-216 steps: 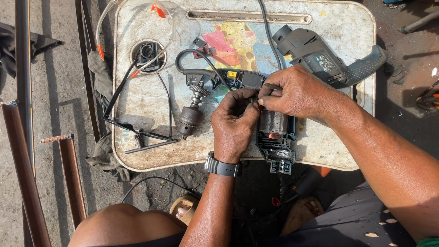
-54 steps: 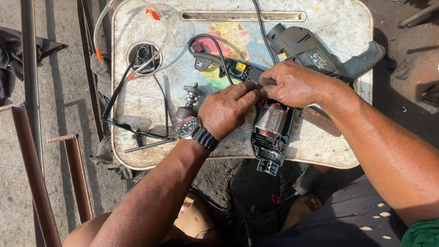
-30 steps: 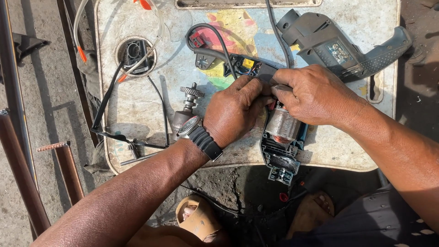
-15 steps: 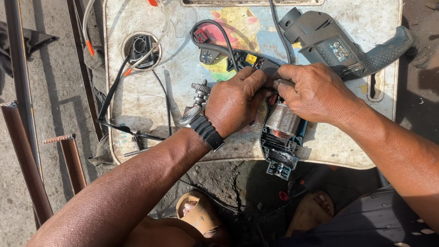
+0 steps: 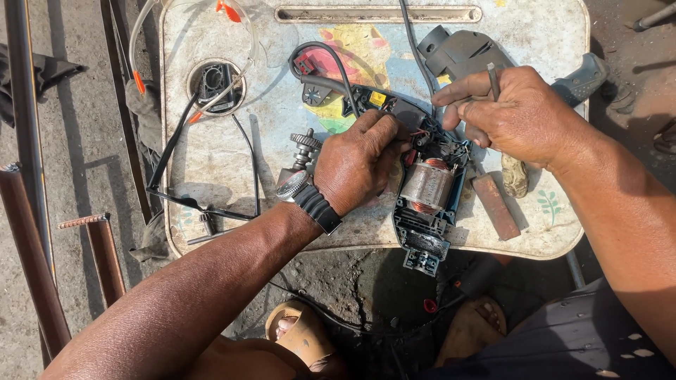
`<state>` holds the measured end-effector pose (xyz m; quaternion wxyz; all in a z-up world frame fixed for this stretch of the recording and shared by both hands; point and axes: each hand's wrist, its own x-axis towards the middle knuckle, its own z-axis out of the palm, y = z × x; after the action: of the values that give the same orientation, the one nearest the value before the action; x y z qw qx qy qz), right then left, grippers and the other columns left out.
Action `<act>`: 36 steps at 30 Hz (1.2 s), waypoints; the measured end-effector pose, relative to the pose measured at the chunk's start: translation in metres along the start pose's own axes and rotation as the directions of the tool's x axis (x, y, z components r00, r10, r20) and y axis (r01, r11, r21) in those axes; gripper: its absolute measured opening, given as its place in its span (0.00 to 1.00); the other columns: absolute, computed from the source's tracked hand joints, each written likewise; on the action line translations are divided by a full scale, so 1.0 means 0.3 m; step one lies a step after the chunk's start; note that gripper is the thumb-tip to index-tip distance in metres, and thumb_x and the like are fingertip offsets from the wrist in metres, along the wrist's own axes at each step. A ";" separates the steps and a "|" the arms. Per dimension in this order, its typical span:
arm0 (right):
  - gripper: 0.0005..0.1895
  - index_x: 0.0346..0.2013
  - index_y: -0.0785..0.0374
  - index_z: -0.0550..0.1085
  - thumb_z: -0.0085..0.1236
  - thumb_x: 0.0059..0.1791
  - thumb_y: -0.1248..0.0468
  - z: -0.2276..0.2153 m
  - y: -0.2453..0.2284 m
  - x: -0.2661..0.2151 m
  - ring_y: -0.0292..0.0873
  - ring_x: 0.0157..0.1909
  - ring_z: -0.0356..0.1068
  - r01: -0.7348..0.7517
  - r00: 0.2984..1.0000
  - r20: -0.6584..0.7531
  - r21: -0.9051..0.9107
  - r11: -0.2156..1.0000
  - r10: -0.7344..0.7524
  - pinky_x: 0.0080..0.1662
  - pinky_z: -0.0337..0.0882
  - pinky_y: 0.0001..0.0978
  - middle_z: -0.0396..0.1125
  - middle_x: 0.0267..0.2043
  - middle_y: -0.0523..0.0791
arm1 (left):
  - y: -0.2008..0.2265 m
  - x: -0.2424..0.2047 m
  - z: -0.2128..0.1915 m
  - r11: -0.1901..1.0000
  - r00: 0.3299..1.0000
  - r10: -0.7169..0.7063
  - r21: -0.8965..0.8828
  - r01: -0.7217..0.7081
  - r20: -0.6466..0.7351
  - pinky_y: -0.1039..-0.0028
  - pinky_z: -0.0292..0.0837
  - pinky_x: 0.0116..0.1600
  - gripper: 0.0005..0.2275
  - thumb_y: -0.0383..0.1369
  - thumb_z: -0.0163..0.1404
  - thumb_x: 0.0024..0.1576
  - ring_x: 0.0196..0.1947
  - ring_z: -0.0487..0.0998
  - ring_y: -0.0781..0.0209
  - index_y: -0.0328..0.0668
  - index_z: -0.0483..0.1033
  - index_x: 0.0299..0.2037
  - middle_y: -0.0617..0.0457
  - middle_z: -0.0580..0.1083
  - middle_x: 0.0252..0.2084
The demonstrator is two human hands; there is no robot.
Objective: The person disassembles the housing of a power drill on a plastic tray, pulls out the motor and internal wiring, and uses a screwdriver to manipulate and secure internal components.
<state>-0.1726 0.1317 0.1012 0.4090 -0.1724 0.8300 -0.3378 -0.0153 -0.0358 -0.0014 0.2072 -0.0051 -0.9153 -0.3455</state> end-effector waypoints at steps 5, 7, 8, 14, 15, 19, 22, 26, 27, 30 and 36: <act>0.17 0.61 0.66 0.73 0.45 0.59 0.67 -0.031 0.108 0.067 0.39 0.24 0.61 0.331 0.935 -0.099 -0.098 0.938 -0.340 0.29 0.67 0.37 0.74 0.42 0.46 | -0.009 0.010 -0.012 0.994 0.999 -0.050 -0.102 0.049 -0.003 0.54 0.69 0.34 0.04 0.34 0.49 0.63 0.36 0.76 0.43 0.46 0.69 0.40 0.50 0.70 0.39; 0.14 0.61 0.59 0.71 0.47 0.60 0.65 -0.052 0.084 0.039 0.45 0.25 0.65 0.281 0.940 -0.145 -0.181 0.942 -0.308 0.32 0.72 0.48 0.74 0.45 0.44 | -0.011 0.011 -0.014 0.993 0.999 -0.043 -0.110 0.042 -0.009 0.55 0.70 0.35 0.04 0.33 0.50 0.63 0.36 0.76 0.43 0.45 0.69 0.40 0.50 0.70 0.39; 0.13 0.62 0.52 0.69 0.49 0.62 0.63 -0.063 0.072 0.024 0.51 0.27 0.70 0.226 0.941 -0.192 -0.260 0.939 -0.280 0.36 0.77 0.60 0.74 0.48 0.43 | -0.012 0.012 -0.014 0.993 0.999 -0.039 -0.116 0.036 -0.017 0.56 0.71 0.36 0.04 0.33 0.51 0.63 0.37 0.76 0.44 0.45 0.70 0.40 0.51 0.71 0.39; 0.04 0.56 0.63 0.68 0.50 0.67 0.67 -0.117 0.167 0.049 0.47 0.29 0.72 0.469 0.842 -0.317 0.029 0.883 -0.436 0.28 0.70 0.33 0.71 0.41 0.54 | -0.021 0.019 -0.022 0.994 0.997 -0.075 -0.085 0.075 0.001 0.57 0.71 0.37 0.03 0.33 0.52 0.61 0.38 0.77 0.45 0.47 0.71 0.40 0.51 0.73 0.40; 0.04 0.56 0.63 0.68 0.50 0.67 0.67 -0.116 0.186 0.062 0.47 0.29 0.72 0.469 0.841 -0.319 0.029 0.883 -0.436 0.28 0.70 0.33 0.71 0.41 0.54 | -0.021 0.019 -0.021 0.994 0.997 -0.074 -0.085 0.074 0.002 0.57 0.71 0.37 0.03 0.33 0.52 0.61 0.38 0.77 0.45 0.47 0.71 0.40 0.51 0.73 0.40; 0.07 0.58 0.67 0.72 0.54 0.65 0.68 -0.121 0.183 0.057 0.48 0.36 0.73 0.523 0.821 -0.331 0.106 0.846 -0.466 0.39 0.79 0.36 0.69 0.40 0.51 | -0.018 0.015 -0.020 0.996 0.998 -0.066 -0.067 0.066 -0.006 0.55 0.69 0.36 0.04 0.33 0.52 0.61 0.37 0.76 0.44 0.46 0.70 0.40 0.51 0.71 0.39; 0.11 0.59 0.64 0.73 0.54 0.63 0.66 -0.130 0.158 0.061 0.47 0.40 0.74 0.500 0.851 -0.287 0.188 0.845 -0.439 0.43 0.81 0.37 0.69 0.42 0.49 | -0.016 0.014 -0.023 0.996 0.998 -0.063 -0.071 0.063 -0.003 0.56 0.70 0.36 0.04 0.33 0.52 0.61 0.36 0.77 0.44 0.47 0.71 0.39 0.51 0.71 0.39; 0.14 0.61 0.61 0.72 0.49 0.62 0.63 -0.120 0.109 0.059 0.49 0.45 0.74 0.458 0.888 -0.227 0.355 0.815 -0.401 0.47 0.81 0.41 0.70 0.46 0.47 | -0.002 0.013 -0.032 0.996 0.998 -0.060 -0.068 0.060 -0.003 0.57 0.71 0.34 0.03 0.33 0.51 0.62 0.36 0.78 0.46 0.49 0.71 0.39 0.53 0.72 0.40; 0.14 0.61 0.61 0.72 0.49 0.62 0.63 -0.111 0.108 0.079 0.49 0.45 0.74 0.459 0.888 -0.227 0.354 0.815 -0.401 0.47 0.81 0.41 0.70 0.46 0.47 | -0.003 0.012 -0.031 0.996 0.998 -0.060 -0.068 0.060 -0.003 0.57 0.71 0.34 0.03 0.33 0.51 0.62 0.36 0.78 0.46 0.49 0.71 0.39 0.53 0.72 0.40; 0.11 0.47 0.62 0.78 0.55 0.51 0.67 -0.092 0.088 0.121 0.44 0.29 0.72 0.412 0.908 -0.303 0.518 0.750 -0.290 0.35 0.77 0.30 0.71 0.33 0.45 | -0.011 0.011 -0.030 0.997 0.999 -0.042 -0.059 0.043 0.012 0.56 0.72 0.35 0.02 0.33 0.51 0.62 0.37 0.78 0.44 0.50 0.73 0.41 0.52 0.71 0.41; 0.07 0.52 0.62 0.73 0.54 0.59 0.68 -0.085 0.058 0.128 0.42 0.44 0.78 0.584 0.796 -0.356 0.237 0.776 -0.490 0.47 0.82 0.33 0.73 0.40 0.47 | -0.024 0.007 -0.018 0.998 0.998 -0.053 -0.034 0.054 0.029 0.51 0.71 0.29 0.04 0.34 0.50 0.62 0.34 0.77 0.41 0.50 0.69 0.42 0.52 0.70 0.42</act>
<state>-0.2163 0.1332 0.0783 0.1985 -0.2837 0.7231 -0.5977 -0.0162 -0.0449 -0.0015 0.1848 0.0109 -0.9118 -0.3664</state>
